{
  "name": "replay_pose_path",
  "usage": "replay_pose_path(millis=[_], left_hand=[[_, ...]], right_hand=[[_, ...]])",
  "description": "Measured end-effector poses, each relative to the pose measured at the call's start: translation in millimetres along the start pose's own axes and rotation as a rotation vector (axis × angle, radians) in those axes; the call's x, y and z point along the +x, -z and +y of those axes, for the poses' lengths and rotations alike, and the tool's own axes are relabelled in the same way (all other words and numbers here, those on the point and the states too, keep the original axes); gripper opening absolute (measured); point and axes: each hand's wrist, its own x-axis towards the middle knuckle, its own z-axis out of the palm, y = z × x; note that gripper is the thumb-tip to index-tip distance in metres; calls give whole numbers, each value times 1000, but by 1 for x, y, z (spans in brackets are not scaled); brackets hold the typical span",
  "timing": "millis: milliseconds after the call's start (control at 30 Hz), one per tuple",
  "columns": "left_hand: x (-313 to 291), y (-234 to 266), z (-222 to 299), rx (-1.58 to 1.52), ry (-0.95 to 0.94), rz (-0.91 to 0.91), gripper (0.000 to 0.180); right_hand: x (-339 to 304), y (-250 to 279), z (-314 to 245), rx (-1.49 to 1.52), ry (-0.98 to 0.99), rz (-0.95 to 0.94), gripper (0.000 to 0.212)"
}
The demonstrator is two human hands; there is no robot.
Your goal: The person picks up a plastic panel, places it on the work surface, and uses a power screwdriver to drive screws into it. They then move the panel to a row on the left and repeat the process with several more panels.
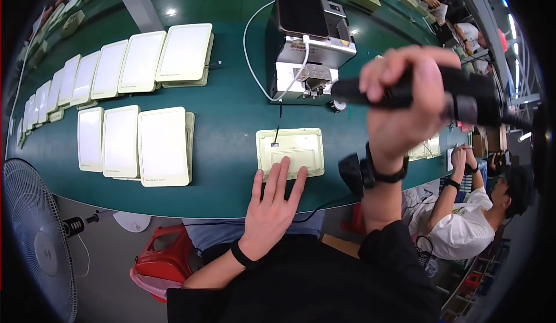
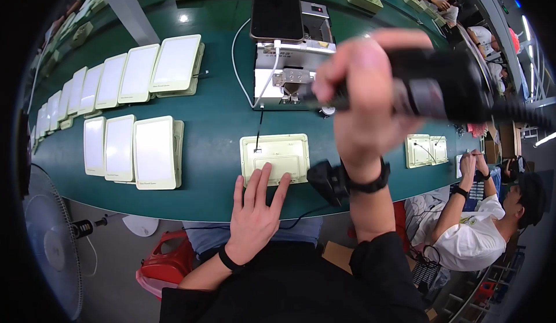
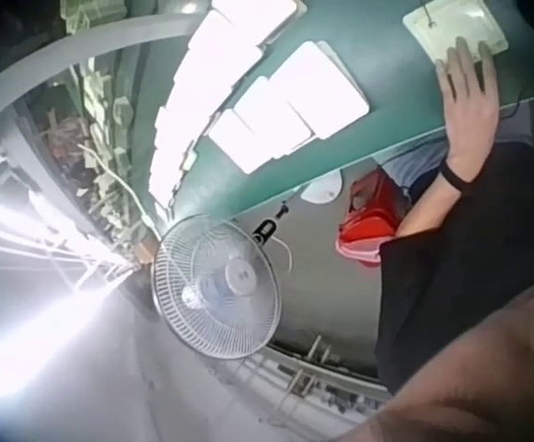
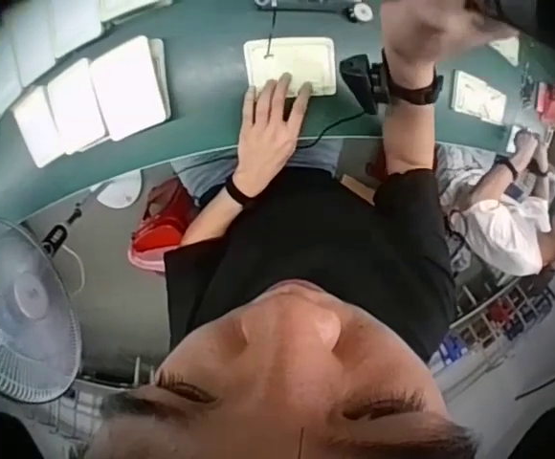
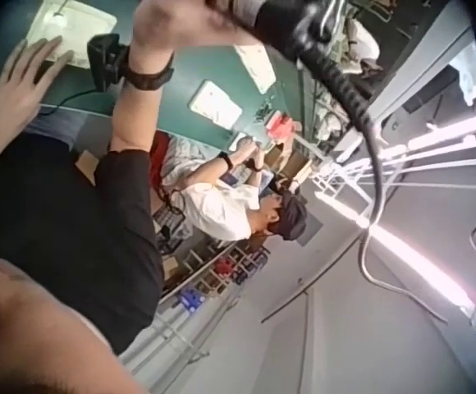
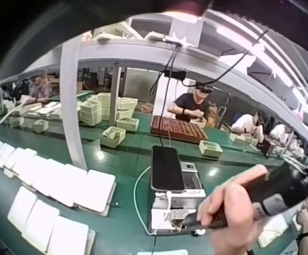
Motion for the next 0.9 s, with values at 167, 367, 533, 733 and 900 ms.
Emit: replay_pose_path(millis=[167,367,533,733,900], left_hand=[[3,-3,-1,-124,-3,20,65],[2,-8,-3,-103,-12,38,65],[6,-8,-4,-127,-15,29,67],[7,-5,-2,-122,-7,-10,70],[8,-3,-2,-35,-24,-64,56]], right_hand=[[15,-12,16,-246,-16,7,16],[-13,8,-2,-183,-180,14,19],[-54,42,-20,-119,-170,-71,20],[-65,50,-22,-224,-255,-56,19],[-69,54,-16,-221,-304,-44,20]])
